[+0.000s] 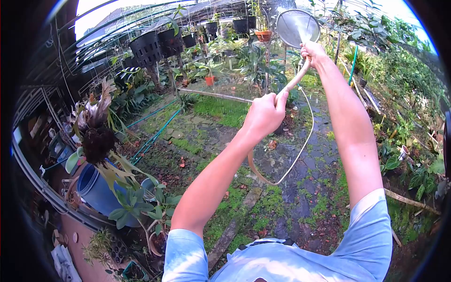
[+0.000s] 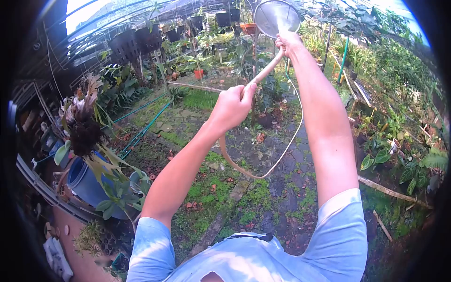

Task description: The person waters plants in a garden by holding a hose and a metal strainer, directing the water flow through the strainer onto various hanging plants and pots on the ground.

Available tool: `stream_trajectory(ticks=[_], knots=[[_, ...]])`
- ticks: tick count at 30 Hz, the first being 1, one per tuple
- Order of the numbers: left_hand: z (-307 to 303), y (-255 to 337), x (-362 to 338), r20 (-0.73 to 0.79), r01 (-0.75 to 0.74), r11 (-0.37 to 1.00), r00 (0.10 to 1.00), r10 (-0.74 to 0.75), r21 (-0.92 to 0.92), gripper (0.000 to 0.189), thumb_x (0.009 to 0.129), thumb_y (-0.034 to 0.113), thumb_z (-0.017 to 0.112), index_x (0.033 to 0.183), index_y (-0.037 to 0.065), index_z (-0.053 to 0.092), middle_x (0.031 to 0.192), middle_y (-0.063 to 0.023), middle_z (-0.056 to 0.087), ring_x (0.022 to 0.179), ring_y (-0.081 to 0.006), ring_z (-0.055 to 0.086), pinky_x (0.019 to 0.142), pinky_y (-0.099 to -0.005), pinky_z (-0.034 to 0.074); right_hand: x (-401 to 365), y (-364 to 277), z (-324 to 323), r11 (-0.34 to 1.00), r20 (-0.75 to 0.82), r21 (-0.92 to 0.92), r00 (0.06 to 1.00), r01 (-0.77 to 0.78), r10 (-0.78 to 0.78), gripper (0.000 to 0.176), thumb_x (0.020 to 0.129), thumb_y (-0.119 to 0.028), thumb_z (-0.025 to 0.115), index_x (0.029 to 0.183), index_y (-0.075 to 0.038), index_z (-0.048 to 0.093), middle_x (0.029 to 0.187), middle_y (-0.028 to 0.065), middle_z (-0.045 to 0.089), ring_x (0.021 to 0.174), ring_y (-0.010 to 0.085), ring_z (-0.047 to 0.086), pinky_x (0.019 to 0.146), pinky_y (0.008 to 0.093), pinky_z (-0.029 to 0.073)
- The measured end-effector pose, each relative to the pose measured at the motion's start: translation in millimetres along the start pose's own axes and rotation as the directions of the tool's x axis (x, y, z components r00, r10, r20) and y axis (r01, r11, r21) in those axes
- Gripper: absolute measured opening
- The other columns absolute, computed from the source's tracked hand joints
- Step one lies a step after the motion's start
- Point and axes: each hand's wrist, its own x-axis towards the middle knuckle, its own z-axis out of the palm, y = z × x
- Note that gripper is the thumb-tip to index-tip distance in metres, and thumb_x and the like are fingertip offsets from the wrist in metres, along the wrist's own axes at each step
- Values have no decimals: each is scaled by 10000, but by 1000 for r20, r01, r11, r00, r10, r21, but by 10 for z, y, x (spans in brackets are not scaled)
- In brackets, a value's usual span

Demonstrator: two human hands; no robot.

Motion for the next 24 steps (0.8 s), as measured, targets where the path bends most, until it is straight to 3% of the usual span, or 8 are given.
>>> stream_trajectory(ticks=[4,7,13,16,19,20,22,24], knots=[[-124,-28,-103,3,10,1000,1000,-10,-8,508,998,408,506,758,-30,592,609,-169,579,529,-250,528,541,-415,410,-89,18,71,1000,7,-8,1000,-11,11,178,1003,-144,493,941,22,513,629,-23,421,452,42,354,354,179,285],[-276,165,-180,64,79,997,995,-78,-12,480,982,402,505,816,-31,629,744,-273,640,737,-433,640,686,-489,484,-189,-103,151,1000,11,0,1000,-24,24,168,1003,-136,487,945,20,511,627,-23,420,451,42,351,353,181,287],[-261,268,-286,83,10,1000,997,-7,-30,478,981,396,506,816,-35,630,742,-275,640,747,-429,645,692,-489,485,-258,-270,32,986,179,-144,978,-80,106,166,1010,-93,413,1026,30,523,665,-22,449,465,18,359,344,143,278],[-180,342,-364,123,32,998,992,-25,-59,476,982,388,509,811,-39,629,731,-275,637,728,-429,645,680,-490,486,-377,-272,-11,971,129,-224,985,-87,118,166,997,-57,395,1038,39,523,677,-20,456,467,19,361,344,142,285],[-150,265,-309,75,-2,998,997,7,-60,470,983,381,511,814,-40,633,712,-269,636,694,-430,642,658,-488,488,-401,-257,-84,987,92,-157,995,-23,38,125,958,-24,423,995,65,503,661,-10,440,468,30,365,347,155,275],[-125,255,-296,59,-19,998,998,22,-57,485,989,388,509,793,-41,622,676,-245,618,641,-384,615,622,-470,467,-390,-281,-113,991,94,-135,995,-12,25,108,945,-17,442,973,73,495,650,-8,430,467,36,366,348,160,270],[-96,338,-267,27,-60,997,998,61,-46,519,1000,403,505,752,-43,600,605,-196,581,536,-292,560,549,-432,425,-344,-365,-128,984,112,-160,989,-74,92,116,940,-15,427,980,71,493,649,-11,430,458,30,359,340,149,274],[-57,461,-229,42,-45,998,998,47,-31,502,997,401,493,798,-42,620,688,-229,612,633,-341,591,624,-457,451,-253,-463,-152,971,106,-190,980,-144,166,161,948,-19,373,1025,62,489,654,-15,433,451,18,343,328,144,268]])
